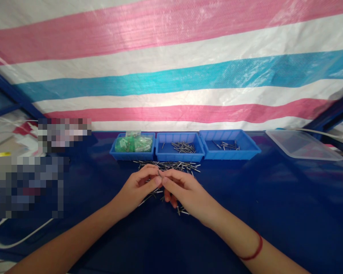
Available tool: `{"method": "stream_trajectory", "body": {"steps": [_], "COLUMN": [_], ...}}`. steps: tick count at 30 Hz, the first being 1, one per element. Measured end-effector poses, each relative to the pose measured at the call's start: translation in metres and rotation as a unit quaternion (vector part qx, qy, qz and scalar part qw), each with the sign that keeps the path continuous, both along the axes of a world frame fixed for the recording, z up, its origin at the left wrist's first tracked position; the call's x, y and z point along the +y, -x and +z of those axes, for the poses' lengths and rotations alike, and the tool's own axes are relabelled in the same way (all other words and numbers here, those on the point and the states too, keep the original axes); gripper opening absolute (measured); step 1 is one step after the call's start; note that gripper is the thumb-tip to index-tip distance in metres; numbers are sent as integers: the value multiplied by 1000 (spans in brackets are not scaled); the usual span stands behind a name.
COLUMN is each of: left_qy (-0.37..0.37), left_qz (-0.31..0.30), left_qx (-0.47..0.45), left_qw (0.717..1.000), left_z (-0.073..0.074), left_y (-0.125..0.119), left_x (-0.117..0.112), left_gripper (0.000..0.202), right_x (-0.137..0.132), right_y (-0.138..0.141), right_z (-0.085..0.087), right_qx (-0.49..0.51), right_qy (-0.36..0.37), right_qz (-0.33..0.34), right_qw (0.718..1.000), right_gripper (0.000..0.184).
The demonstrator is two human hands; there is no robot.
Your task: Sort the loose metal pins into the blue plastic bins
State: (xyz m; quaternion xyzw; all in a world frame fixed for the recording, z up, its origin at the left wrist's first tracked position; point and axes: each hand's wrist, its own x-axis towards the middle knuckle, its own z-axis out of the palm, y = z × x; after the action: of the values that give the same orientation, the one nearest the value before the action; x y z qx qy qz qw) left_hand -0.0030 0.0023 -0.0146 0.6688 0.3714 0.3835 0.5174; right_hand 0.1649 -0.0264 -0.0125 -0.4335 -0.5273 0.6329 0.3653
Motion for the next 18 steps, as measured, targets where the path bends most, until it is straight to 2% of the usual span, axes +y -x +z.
{"method": "stream_trajectory", "body": {"steps": [4, 8, 13, 18], "left_qy": [-7, -30, -31, -80], "left_qz": [4, 45, 47, 66], "left_qx": [-33, -16, -12, -7], "left_qw": [999, 998, 998, 995], "left_z": [4, 4, 5, 3], "left_y": [2, 4, 3, 4], "left_x": [-3, -3, -2, -2], "left_gripper": [26, 21, 20, 16], "right_x": [0, -1, -1, -1], "right_y": [0, 0, 0, -1], "right_z": [4, 5, 5, 10], "right_qx": [-3, 0, -3, 3], "right_qy": [-13, -5, -1, -9], "right_qz": [-5, -8, -22, -71], "right_qw": [1000, 1000, 1000, 997], "right_gripper": [30, 28, 30, 32]}}
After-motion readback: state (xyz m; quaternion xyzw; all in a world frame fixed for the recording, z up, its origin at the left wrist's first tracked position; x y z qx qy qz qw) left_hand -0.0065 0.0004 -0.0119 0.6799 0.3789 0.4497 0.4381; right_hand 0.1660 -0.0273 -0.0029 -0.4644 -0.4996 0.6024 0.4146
